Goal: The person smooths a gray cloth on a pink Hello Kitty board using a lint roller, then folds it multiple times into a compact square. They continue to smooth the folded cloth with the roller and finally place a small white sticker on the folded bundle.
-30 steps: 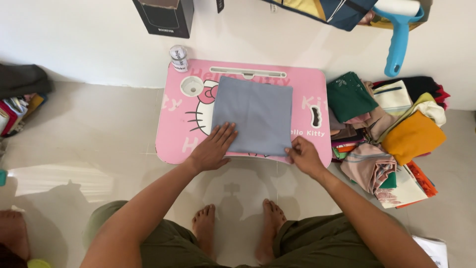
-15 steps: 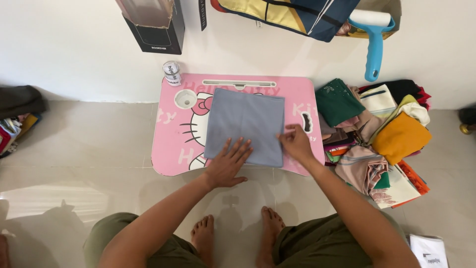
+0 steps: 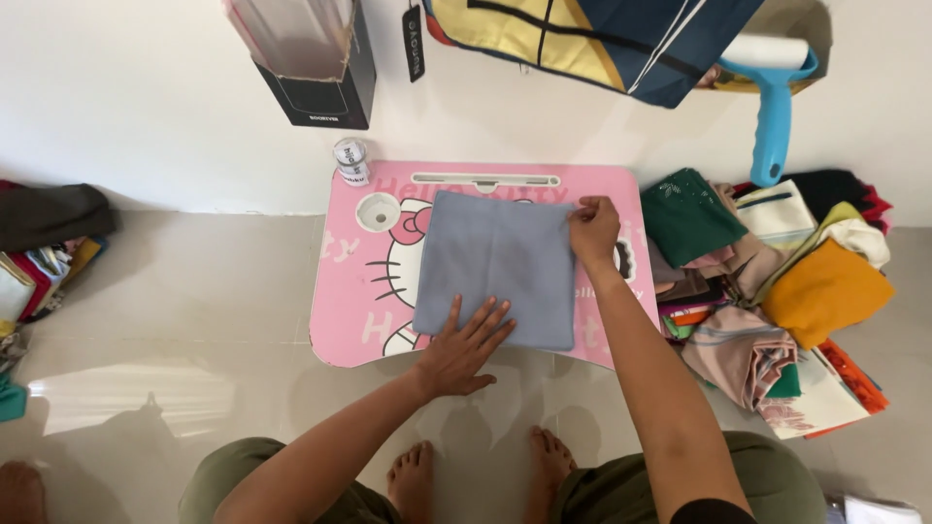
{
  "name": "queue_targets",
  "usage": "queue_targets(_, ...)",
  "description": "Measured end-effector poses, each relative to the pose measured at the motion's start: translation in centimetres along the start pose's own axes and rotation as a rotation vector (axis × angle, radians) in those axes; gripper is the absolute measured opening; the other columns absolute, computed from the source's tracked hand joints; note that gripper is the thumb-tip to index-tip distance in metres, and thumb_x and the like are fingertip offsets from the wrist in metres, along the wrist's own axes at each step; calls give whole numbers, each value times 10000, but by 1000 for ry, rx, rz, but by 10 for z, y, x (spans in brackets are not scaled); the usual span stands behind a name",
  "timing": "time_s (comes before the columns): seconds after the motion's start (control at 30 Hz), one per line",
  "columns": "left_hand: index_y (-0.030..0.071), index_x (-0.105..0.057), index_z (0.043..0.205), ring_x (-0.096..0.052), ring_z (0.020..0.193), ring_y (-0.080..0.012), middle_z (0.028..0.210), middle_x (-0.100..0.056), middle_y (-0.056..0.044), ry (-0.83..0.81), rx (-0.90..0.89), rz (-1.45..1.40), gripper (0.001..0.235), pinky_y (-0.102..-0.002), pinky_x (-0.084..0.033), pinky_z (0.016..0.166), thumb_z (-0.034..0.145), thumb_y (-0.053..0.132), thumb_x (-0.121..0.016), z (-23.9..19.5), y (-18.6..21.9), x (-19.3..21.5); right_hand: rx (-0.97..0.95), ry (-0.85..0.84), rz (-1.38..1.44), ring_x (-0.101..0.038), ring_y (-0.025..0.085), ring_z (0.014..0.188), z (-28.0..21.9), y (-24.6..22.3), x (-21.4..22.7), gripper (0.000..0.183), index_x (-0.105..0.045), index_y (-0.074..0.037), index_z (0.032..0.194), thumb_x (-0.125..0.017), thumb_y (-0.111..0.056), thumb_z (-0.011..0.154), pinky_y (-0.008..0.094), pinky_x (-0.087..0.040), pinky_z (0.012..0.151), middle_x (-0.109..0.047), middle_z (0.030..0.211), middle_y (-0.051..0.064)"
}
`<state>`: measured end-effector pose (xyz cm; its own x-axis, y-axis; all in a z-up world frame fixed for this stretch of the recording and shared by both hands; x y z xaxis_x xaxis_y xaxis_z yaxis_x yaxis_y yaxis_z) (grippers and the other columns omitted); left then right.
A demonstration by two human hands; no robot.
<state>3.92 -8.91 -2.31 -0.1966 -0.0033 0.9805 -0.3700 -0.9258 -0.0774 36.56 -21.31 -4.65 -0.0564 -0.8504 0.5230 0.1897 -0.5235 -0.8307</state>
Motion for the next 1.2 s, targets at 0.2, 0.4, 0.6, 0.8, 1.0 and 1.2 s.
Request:
queue_targets(0.2,123,-198,1642,-160,1575,-352,1716,-155,-158,85,43,-2,1142,-708,-126,1217,773,686,-679,-2,-4,7,75,124,-19,-714,291,786,-5,8,9,316,-646,-126,1079,-757,-37,797,398,-551,732,-680,863,68)
queue_targets(0.4,85,-369,1567,-211,1557,-385,1684,-259,-183,157,278,-45,816,-683,-108,1220,972,643,-400,-2,-35,15,489,157,-199,-554,529,1180,-149,-129,30,478,-560,76,1283,-692,14,828,587,-435,1021,-579,1210,317)
queue_targets(0.6,126,-335,1599,-223,1556,-333,1679,-273,-146,46,534,-145,678,-639,-117,1228,1068,544,-284,-11,-61,-19,405,-166,-554,-362,459,1466,-214,-93,-13,674,-487,-27,1489,-590,-455,978,672,-219,1180,-406,1562,284)
queue_targets(0.8,120,-295,1611,-180,1576,-314,1698,-228,-149,-11,554,-139,743,-618,-98,1243,1050,607,-273,-13,-63,-17,81,-368,-636,-162,333,1579,-187,-67,34,824,-252,-95,1627,-381,-645,1026,625,-43,1258,-181,1708,175)
queue_targets(1.0,100,-273,1611,-135,1583,-329,1701,-199,-165,-61,603,-149,758,-654,-64,1234,1051,610,-254,-16,-56,-19,42,-417,-657,-87,315,1591,-181,-48,32,874,-173,-120,1649,-308,-710,1018,595,1,1270,-99,1727,134)
queue_targets(1.2,1,-321,1561,-158,1561,-411,1647,-258,-271,-86,738,-138,867,-744,-48,1177,986,643,-406,-5,-20,-25,367,-378,-734,-207,399,1555,-126,-46,21,810,-316,-142,1611,-382,-676,1006,693,-105,1225,-245,1691,158)
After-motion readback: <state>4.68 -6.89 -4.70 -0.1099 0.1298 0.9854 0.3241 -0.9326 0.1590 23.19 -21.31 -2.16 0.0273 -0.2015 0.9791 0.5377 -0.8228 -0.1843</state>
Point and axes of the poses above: each hand's wrist, its own z-axis towards the middle knuckle, its own x-axis out of the back of the hand, y = z × x, the point moved 6 cm from there along z, towards the middle knuckle
